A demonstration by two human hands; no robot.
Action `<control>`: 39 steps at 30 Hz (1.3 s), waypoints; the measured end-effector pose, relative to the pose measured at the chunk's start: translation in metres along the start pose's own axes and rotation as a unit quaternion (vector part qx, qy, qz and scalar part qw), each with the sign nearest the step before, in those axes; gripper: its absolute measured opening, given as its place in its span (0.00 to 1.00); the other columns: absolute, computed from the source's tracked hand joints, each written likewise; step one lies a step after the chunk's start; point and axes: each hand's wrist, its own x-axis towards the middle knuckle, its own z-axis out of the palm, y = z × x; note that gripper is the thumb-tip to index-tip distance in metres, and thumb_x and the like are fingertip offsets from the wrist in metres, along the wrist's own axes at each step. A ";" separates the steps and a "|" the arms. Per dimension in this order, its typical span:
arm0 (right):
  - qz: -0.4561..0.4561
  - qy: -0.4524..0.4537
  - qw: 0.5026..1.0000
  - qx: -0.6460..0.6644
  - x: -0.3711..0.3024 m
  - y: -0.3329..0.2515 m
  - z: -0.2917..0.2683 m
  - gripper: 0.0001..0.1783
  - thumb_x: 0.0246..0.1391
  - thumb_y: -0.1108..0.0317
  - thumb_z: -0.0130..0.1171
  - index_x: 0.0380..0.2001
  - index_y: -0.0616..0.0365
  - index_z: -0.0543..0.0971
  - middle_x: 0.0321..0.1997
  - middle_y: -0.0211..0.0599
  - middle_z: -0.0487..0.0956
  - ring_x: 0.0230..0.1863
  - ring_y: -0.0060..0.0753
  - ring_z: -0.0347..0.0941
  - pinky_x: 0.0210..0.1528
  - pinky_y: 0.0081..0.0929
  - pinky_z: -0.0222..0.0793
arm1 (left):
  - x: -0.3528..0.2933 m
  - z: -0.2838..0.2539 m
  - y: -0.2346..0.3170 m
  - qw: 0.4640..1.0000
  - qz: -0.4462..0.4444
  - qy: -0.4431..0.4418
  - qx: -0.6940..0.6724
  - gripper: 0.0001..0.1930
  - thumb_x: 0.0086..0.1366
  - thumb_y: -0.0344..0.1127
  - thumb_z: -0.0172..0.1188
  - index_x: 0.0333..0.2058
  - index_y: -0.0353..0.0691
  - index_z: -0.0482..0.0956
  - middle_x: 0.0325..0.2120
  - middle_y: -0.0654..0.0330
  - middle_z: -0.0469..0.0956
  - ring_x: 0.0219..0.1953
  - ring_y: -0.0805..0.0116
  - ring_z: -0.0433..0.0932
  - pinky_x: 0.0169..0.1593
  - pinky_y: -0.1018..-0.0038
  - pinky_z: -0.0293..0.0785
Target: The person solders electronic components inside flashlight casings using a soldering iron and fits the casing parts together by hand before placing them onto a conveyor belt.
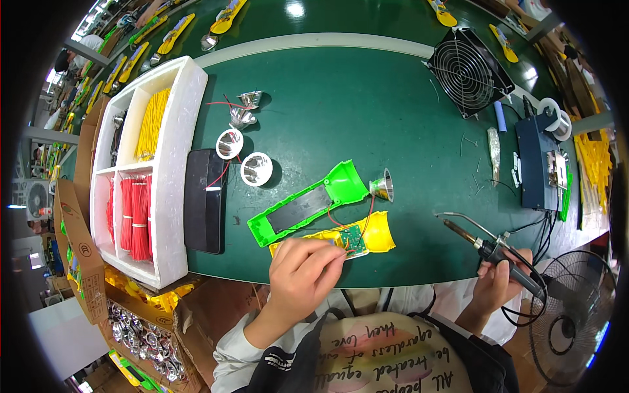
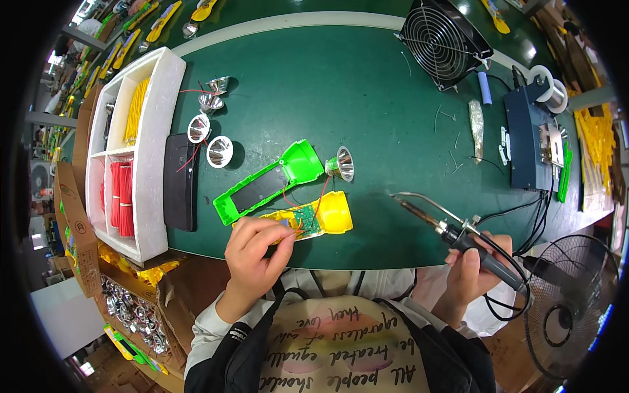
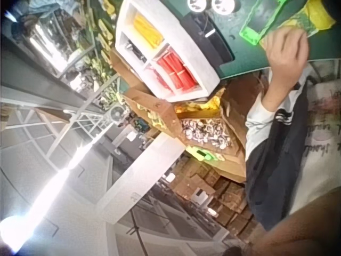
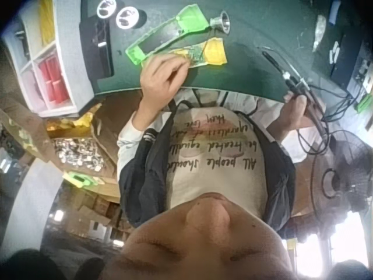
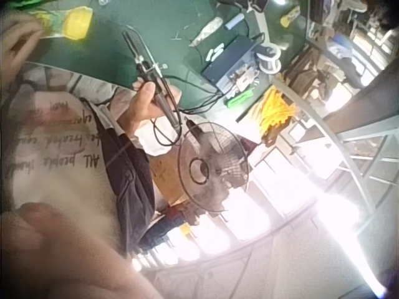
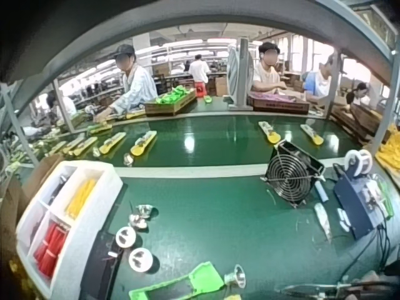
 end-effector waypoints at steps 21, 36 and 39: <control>0.029 -0.374 0.926 -0.026 0.029 -0.017 0.048 0.16 0.42 0.73 0.65 0.31 0.64 0.68 0.16 0.37 0.73 0.15 0.26 0.66 0.17 0.22 0.62 | 0.001 0.005 0.024 0.995 -0.074 0.020 0.060 0.10 0.42 0.24 0.67 0.26 0.39 0.78 0.31 0.62 0.76 0.31 0.64 0.76 0.32 0.72 0.69; 0.069 -0.372 0.925 -0.046 0.031 -0.025 0.060 0.13 0.41 0.72 0.65 0.22 0.65 0.70 0.14 0.35 0.71 0.13 0.26 0.64 0.17 0.22 0.61 | 0.002 0.008 0.026 0.993 -0.093 0.028 0.061 0.11 0.40 0.24 0.67 0.26 0.39 0.78 0.31 0.63 0.76 0.30 0.65 0.75 0.33 0.72 0.68; 0.054 -0.369 0.926 -0.053 0.030 -0.023 0.059 0.13 0.41 0.71 0.65 0.25 0.64 0.70 0.15 0.36 0.72 0.15 0.26 0.66 0.18 0.22 0.62 | 0.002 0.008 0.026 0.993 -0.094 0.029 0.058 0.11 0.40 0.24 0.67 0.25 0.39 0.78 0.30 0.63 0.76 0.30 0.65 0.75 0.33 0.72 0.68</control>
